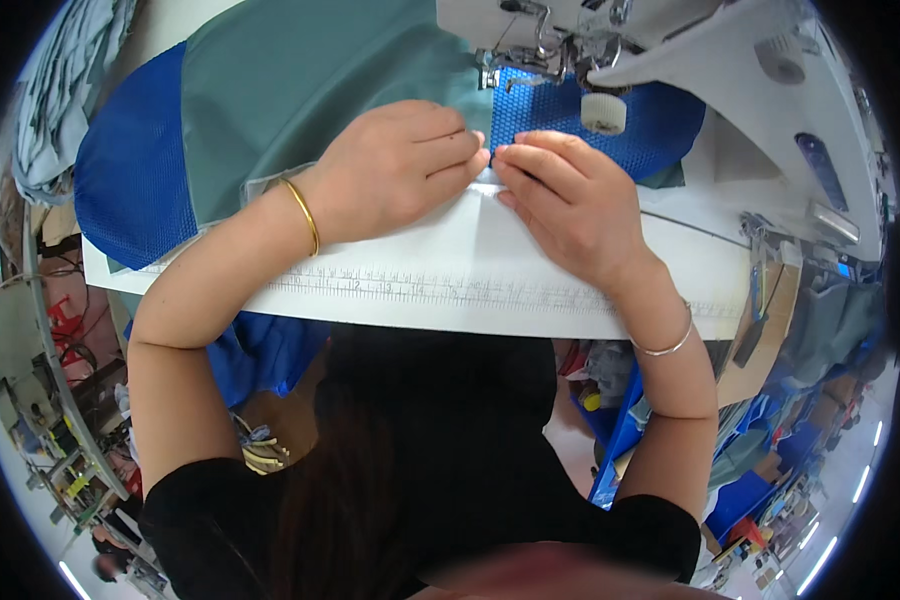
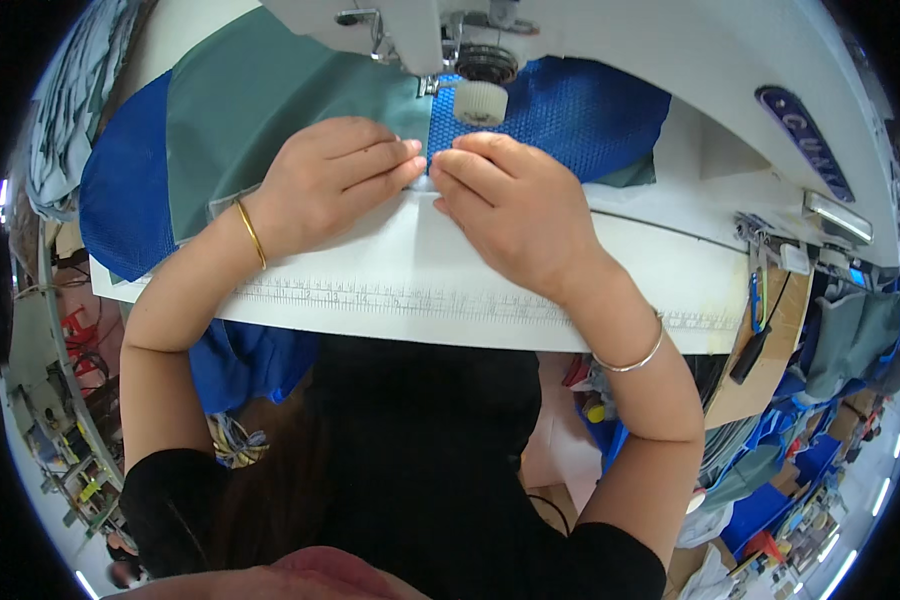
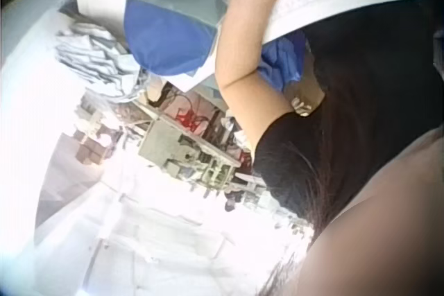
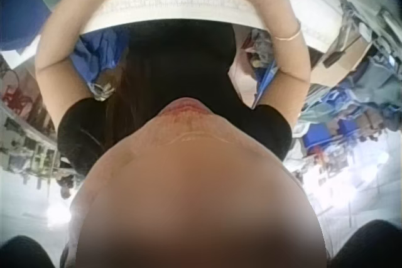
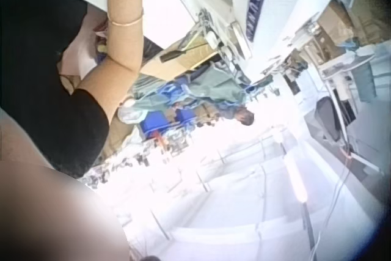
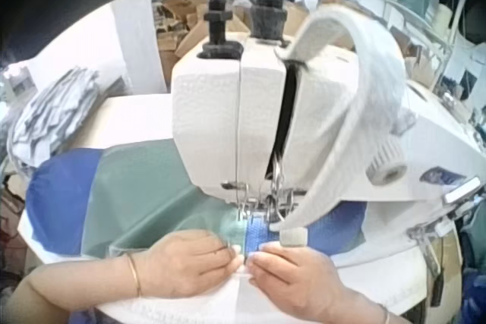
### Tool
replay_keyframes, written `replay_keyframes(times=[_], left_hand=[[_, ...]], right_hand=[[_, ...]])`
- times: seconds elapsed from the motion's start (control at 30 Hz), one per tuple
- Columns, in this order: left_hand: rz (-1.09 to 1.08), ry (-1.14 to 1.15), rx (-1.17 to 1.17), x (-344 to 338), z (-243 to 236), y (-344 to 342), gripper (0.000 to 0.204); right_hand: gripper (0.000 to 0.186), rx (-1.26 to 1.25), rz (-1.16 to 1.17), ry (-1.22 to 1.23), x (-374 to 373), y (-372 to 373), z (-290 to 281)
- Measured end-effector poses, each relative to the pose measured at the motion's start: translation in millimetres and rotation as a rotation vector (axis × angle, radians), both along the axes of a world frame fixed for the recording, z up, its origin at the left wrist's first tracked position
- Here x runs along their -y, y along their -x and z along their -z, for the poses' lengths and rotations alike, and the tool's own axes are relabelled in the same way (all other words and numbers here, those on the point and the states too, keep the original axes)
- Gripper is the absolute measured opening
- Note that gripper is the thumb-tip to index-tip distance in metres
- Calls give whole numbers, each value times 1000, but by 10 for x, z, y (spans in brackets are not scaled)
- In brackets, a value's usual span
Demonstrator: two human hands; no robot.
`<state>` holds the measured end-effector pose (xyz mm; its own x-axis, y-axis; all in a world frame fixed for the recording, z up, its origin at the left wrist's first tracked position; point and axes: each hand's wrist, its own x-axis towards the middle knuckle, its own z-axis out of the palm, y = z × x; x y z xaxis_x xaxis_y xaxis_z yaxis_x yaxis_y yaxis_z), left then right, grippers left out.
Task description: Sewing two pieces of material together using an industrial sewing machine in a workshop.
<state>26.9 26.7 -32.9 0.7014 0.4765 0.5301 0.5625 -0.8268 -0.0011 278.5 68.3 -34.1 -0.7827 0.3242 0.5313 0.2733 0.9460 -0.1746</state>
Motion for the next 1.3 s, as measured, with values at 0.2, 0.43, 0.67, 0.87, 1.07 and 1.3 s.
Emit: replay_keyframes(times=[0.2, 0.43, 0.67, 0.87, 1.07, 1.3], left_hand=[[-44, 100, 67, 37, 21, -35, 30], [-89, 94, 40, -22, 50, -23, 25], [-121, 91, 32, -112, 51, 13, 29], [-168, 70, 10, -156, 45, 10, 28], [-192, 119, 37, -124, 24, -15, 31], [-168, 185, 3, -105, -26, 1, 45]], right_hand=[[30, 20, 6, 23, 7, -7, -24], [31, 92, 21, 74, -70, -4, -75], [30, 87, 57, 26, -169, 67, -78], [30, 50, 85, 2, -217, 109, -74], [28, 18, 92, 18, -220, 126, -46], [27, 11, 75, 31, -245, 110, -27]])
